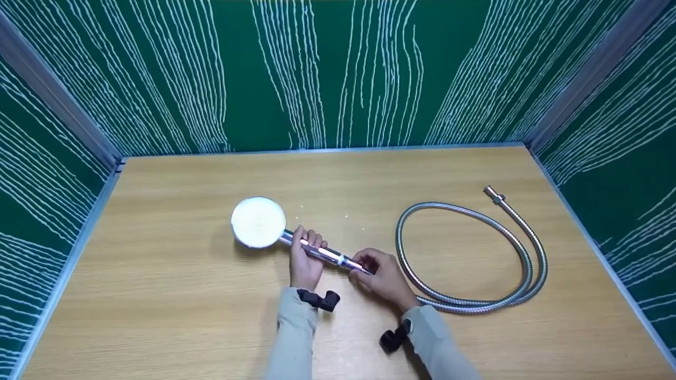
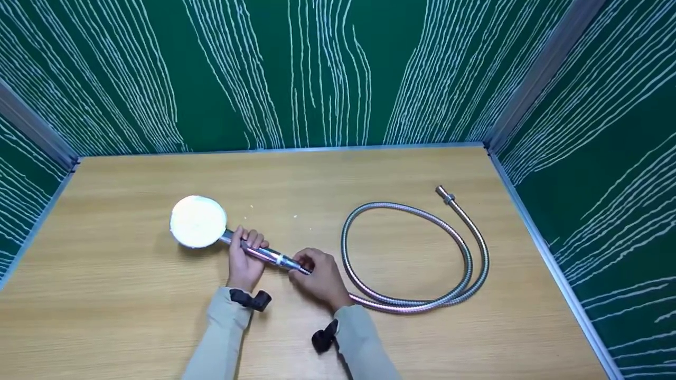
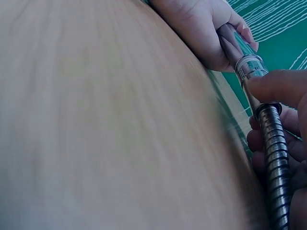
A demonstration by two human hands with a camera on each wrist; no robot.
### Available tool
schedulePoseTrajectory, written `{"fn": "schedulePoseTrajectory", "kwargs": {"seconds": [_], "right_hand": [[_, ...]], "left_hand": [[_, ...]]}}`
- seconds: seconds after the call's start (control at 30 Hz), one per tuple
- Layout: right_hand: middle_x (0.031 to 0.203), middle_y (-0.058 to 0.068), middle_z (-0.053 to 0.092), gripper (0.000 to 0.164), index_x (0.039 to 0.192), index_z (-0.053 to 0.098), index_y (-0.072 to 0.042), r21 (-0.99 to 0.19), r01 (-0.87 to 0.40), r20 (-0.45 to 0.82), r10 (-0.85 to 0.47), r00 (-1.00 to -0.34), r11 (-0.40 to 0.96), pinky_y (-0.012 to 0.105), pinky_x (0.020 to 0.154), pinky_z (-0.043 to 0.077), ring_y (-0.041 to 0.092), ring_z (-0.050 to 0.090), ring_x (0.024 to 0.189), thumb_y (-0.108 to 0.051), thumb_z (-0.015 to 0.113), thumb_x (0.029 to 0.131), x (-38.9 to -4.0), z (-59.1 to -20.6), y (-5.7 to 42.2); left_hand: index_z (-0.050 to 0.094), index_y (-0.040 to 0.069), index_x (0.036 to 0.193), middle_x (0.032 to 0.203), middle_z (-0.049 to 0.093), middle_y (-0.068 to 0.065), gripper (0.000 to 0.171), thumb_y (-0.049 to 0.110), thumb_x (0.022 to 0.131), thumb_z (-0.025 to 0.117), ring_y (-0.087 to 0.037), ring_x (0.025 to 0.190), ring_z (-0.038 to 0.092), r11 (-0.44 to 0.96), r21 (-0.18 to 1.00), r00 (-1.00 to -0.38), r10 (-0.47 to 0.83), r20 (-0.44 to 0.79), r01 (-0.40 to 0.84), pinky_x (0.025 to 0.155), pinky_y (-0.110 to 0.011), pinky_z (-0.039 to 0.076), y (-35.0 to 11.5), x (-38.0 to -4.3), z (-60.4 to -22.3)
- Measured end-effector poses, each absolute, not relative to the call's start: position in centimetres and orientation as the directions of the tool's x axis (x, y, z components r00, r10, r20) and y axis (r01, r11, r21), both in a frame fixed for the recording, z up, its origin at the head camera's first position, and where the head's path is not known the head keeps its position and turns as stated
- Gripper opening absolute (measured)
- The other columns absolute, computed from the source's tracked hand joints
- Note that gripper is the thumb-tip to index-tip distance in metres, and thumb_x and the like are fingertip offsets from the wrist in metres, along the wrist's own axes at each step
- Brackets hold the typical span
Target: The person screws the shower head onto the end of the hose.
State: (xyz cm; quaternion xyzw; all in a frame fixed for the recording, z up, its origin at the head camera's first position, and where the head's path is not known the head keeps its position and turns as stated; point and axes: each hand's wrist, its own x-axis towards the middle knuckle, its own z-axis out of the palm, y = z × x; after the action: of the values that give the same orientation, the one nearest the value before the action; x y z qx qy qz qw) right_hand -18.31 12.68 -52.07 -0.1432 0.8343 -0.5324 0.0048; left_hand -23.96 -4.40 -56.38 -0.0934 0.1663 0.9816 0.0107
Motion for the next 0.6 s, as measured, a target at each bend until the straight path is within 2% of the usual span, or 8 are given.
{"fn": "schedulePoseTrajectory", "kwargs": {"seconds": [0.6], "right_hand": [[0.080, 0.011, 0.065, 0.017, 0.090, 0.066, 0.000, -0.891, -0.228, 0.140, -0.241, -0.960, 0.393, 0.021, 0.066, 0.044, 0.013, 0.054, 0.070, 0.005, 0.073, 0.074, -18.21, -52.19, 12.69]], "left_hand": [[0.037, 0.013, 0.071, 0.058, 0.035, 0.004, 0.034, 0.024, 0.103, 0.036, -0.011, 0.054, 0.035, -0.946, 0.320, -0.976, -0.015, -0.218, -0.057, 0.061, -0.024, 0.031, -4.40, -23.77, -56.34]]}}
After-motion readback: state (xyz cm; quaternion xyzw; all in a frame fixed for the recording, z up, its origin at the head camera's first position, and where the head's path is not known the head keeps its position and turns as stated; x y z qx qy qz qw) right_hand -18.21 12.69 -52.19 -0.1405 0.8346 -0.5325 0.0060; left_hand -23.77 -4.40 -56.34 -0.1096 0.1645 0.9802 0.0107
